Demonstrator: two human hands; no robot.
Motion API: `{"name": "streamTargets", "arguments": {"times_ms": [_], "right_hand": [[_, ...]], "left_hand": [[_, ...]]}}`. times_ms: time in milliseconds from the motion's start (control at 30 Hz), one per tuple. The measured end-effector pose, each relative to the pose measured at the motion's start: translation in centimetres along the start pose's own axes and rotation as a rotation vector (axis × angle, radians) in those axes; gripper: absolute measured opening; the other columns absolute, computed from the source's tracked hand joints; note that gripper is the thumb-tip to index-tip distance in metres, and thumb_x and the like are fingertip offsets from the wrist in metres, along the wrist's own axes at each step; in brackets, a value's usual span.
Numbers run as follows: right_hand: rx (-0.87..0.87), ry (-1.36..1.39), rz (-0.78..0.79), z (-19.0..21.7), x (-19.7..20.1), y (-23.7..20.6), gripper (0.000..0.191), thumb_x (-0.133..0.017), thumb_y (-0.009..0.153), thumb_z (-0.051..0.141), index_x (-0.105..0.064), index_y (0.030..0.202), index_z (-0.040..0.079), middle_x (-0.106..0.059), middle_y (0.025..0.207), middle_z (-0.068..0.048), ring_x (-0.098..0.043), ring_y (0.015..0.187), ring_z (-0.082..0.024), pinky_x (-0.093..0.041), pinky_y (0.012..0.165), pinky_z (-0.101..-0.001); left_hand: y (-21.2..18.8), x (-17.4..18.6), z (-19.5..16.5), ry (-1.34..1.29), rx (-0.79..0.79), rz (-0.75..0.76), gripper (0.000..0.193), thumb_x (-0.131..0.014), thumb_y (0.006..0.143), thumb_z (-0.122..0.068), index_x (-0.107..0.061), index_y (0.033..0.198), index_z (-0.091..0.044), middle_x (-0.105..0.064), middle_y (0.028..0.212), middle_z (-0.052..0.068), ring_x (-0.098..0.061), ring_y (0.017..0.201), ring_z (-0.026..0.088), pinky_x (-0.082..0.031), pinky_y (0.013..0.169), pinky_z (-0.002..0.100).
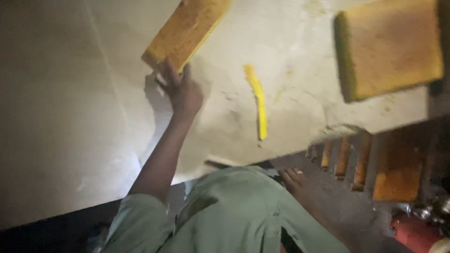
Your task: The person lifts a yellow sweet slab out of a metal baking tray and places it on the tiled counter. They flip the slab over, then use a knife to cut it lengthwise into even strips, steadying it with the other hand and repositioning the pieces as they cut.
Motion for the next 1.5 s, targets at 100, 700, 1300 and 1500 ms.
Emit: {"name": "streamTargets", "arguments": {"times_ms": [100, 700, 1300, 1500], "right_hand": [[0.157, -0.039, 0.052, -3.7, 0.4, 7.8, 0.029, -0.06, 0.092, 0.024, -0.066, 0.115, 0.006, -0.067, 0.109, -0.016, -0.063, 0.102, -0.035, -0.049, 0.087, -0.0499], [-0.408, 0.616, -0.436, -8.7, 10.4, 18.0, 0.032, -0.072, 0.099, 0.022, -0.056, 0.116, 0.0, -0.065, 0.094, -0.011, -0.062, 0.079, -0.016, -0.052, 0.062, -0.0316], [-0.236, 0.424, 0.188, -9.8, 3.4, -0.9, 0.029, -0.054, 0.101, 0.025, -0.058, 0.121, 0.005, -0.071, 0.092, -0.025, -0.069, 0.087, -0.044, -0.052, 0.075, -0.0528], [-0.09, 0.056, 0.192, -4.8, 4.8, 3.6, 0.048, -0.055, 0.088, 0.011, -0.039, 0.13, -0.007, -0.07, 0.081, -0.03, -0.07, 0.076, -0.049, -0.055, 0.07, -0.0566]], "left_hand": [[6.1, 0.0, 0.9, 0.045, -0.119, -0.025, 0.066, -0.077, 0.087, -0.027, -0.05, 0.146, -0.012, -0.011, 0.165, 0.029, -0.007, 0.154, 0.054, -0.006, 0.117, 0.083], [9.2, 1.9, -8.7, 0.064, -0.163, 0.44, 0.117, -0.079, 0.078, -0.062, -0.016, 0.159, -0.006, -0.041, 0.148, 0.023, -0.04, 0.134, 0.043, -0.03, 0.105, 0.067], [-14.5, 2.6, -22.3, 0.059, -0.39, 0.243, 0.094, -0.077, 0.07, -0.047, -0.044, 0.149, -0.01, -0.049, 0.145, 0.015, -0.043, 0.136, 0.039, -0.021, 0.107, 0.074], [-15.1, 1.0, -24.0, 0.115, -0.287, 0.165, 0.061, -0.065, 0.093, -0.037, -0.054, 0.146, -0.008, -0.059, 0.125, 0.011, -0.053, 0.118, 0.031, -0.036, 0.108, 0.061]]}}
Point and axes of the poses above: each hand's wrist, its own y-axis towards the middle knuckle, its own x-axis out of the back of the hand, z = x × y, the point moved 1 cm from there along y, towards the middle knuckle
